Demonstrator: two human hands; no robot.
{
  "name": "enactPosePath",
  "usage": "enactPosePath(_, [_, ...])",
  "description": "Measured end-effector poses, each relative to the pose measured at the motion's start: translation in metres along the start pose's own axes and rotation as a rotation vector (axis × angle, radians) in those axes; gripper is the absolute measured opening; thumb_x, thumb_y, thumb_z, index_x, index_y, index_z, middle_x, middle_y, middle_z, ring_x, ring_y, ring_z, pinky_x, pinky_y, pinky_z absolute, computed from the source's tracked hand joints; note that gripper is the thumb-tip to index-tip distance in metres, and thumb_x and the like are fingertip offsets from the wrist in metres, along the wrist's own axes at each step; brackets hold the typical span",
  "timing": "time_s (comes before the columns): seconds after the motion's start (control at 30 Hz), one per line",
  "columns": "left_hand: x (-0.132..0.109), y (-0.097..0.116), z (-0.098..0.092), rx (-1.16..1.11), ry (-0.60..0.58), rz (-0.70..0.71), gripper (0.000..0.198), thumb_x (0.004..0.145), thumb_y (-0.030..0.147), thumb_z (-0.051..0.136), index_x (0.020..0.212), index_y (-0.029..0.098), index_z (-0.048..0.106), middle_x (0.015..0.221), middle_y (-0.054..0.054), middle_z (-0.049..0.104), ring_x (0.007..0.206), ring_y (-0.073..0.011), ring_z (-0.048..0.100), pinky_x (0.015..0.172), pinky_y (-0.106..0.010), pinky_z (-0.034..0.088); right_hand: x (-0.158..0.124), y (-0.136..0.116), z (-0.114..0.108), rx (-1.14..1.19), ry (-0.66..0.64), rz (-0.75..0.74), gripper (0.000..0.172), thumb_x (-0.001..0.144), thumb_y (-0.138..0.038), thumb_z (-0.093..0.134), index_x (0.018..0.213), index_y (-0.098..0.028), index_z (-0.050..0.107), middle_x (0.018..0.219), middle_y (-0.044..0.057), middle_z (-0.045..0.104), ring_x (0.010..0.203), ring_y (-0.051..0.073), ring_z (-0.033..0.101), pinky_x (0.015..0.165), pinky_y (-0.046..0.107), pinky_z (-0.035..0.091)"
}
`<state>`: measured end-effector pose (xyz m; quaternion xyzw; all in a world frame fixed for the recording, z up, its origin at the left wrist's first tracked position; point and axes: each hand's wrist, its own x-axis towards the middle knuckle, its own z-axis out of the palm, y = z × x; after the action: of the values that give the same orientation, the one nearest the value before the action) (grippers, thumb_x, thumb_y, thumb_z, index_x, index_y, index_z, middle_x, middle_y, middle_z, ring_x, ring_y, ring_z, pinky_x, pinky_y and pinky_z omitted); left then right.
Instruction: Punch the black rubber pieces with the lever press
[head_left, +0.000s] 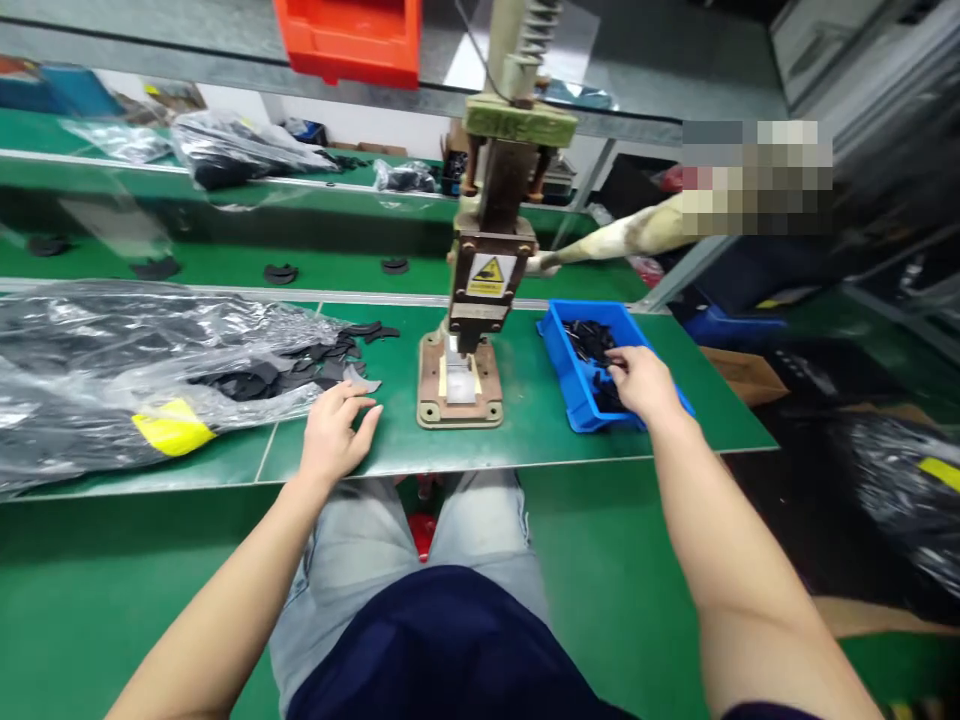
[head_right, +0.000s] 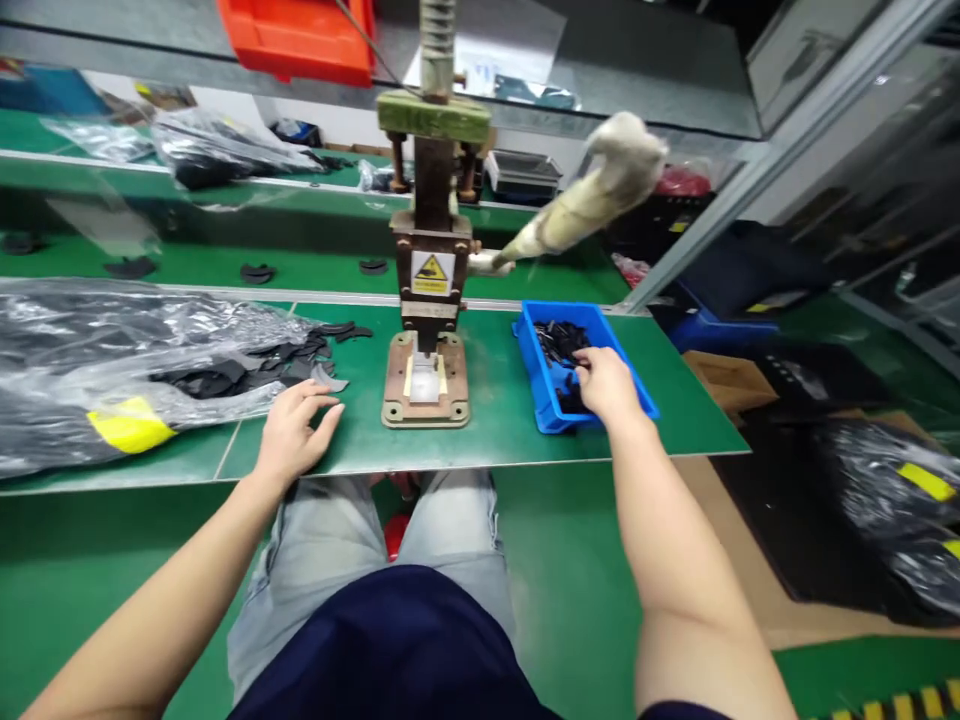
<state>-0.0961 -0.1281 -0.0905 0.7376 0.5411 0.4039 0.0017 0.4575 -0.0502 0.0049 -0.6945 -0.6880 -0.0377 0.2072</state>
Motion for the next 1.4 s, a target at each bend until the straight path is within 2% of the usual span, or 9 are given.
enactPosePath(0.23, [-0.003,-0.004,0.002,0.002,-0.022,-0.001,0.016,0.099,0.037,0.068,0.103,0.023,0.074,0.121,-0.013,0.077,0.132,-0.0347,0.066,0.116,-0.055,0.050,-0.008,-0.002,0.005,0.179,0.033,0.017,0.034,0.089,-0.023,0.060,0.119,-0.020,0.074,0.117,0.011,0.075,0.107,0.025,0.072,0.109,0.048,0.059])
enactPosePath(0.47, [0.001,0.004,0.003,0.000,-0.007,0.044,0.013,0.099,0.034,0.069,0.104,0.022,0.073,0.120,-0.013,0.077,0.130,-0.0337,0.068,0.115,-0.055,0.052,-0.013,0.000,0.008,0.348,0.032,0.116,0.029,0.095,-0.038,0.062,0.115,-0.020,0.074,0.095,0.009,0.079,0.084,0.021,0.074,0.090,0.043,0.065])
enactPosePath(0.63, [0.018,0.025,0.013,-0.078,0.001,0.089,0.012,0.097,0.033,0.071,0.104,0.023,0.074,0.119,-0.012,0.077,0.131,-0.0329,0.068,0.115,-0.054,0.051,-0.014,0.003,0.008,0.398,0.008,0.202,0.032,0.097,-0.045,0.060,0.112,-0.020,0.075,0.092,0.008,0.080,0.073,0.020,0.073,0.086,0.042,0.065])
enactPosePath(0.83, [0.035,0.053,0.022,-0.134,-0.009,0.124,0.012,0.098,0.032,0.069,0.104,0.023,0.074,0.119,-0.012,0.077,0.132,-0.0335,0.067,0.115,-0.055,0.050,-0.015,0.013,0.005,0.486,-0.097,0.285,0.023,0.094,-0.036,0.065,0.109,-0.020,0.074,0.091,0.006,0.079,0.069,0.016,0.072,0.079,0.038,0.066])
enactPosePath(1.0, [0.049,0.093,0.032,-0.184,-0.021,0.210,0.009,0.097,0.030,0.073,0.104,0.024,0.074,0.118,-0.011,0.078,0.128,-0.0318,0.068,0.113,-0.053,0.052,-0.014,0.012,-0.009,0.591,-0.067,0.287,0.022,0.090,-0.035,0.071,0.105,-0.020,0.074,0.088,0.006,0.077,0.072,0.016,0.072,0.084,0.040,0.067])
enactPosePath(1.1, [0.059,0.129,0.040,-0.273,-0.072,0.248,0.010,0.099,0.031,0.072,0.106,0.024,0.073,0.118,-0.010,0.079,0.122,-0.0294,0.071,0.108,-0.051,0.055,-0.024,-0.006,-0.023,0.679,0.007,0.225,0.025,0.088,-0.037,0.074,0.107,-0.020,0.074,0.095,0.007,0.078,0.081,0.018,0.074,0.093,0.043,0.067])
enactPosePath(1.2, [0.064,0.163,0.046,-0.435,-0.140,0.232,0.018,0.103,0.034,0.067,0.118,0.025,0.071,0.121,-0.010,0.078,0.117,-0.0264,0.073,0.102,-0.047,0.060,-0.049,-0.041,-0.033,0.813,0.068,0.111,0.034,0.089,-0.042,0.076,0.117,-0.024,0.072,0.111,0.007,0.078,0.101,0.019,0.076,0.101,0.042,0.066])
enactPosePath(1.3, [0.061,0.186,0.047,-0.591,-0.206,0.192,0.028,0.104,0.037,0.066,0.129,0.026,0.068,0.122,-0.010,0.077,0.112,-0.0243,0.075,0.097,-0.043,0.063,-0.083,-0.087,-0.028,0.949,0.082,0.010,0.034,0.092,-0.045,0.076,0.121,-0.027,0.071,0.114,0.006,0.078,0.107,0.020,0.077,0.102,0.042,0.066])
enactPosePath(1.4, [0.054,0.195,0.042,-0.638,-0.250,0.183,0.031,0.103,0.038,0.068,0.132,0.026,0.067,0.119,-0.010,0.078,0.105,-0.0239,0.076,0.094,-0.044,0.064,-0.111,-0.126,-0.013,1.065,0.058,-0.047,0.030,0.093,-0.040,0.076,0.121,-0.031,0.072,0.112,0.004,0.079,0.105,0.019,0.078,0.100,0.041,0.067])
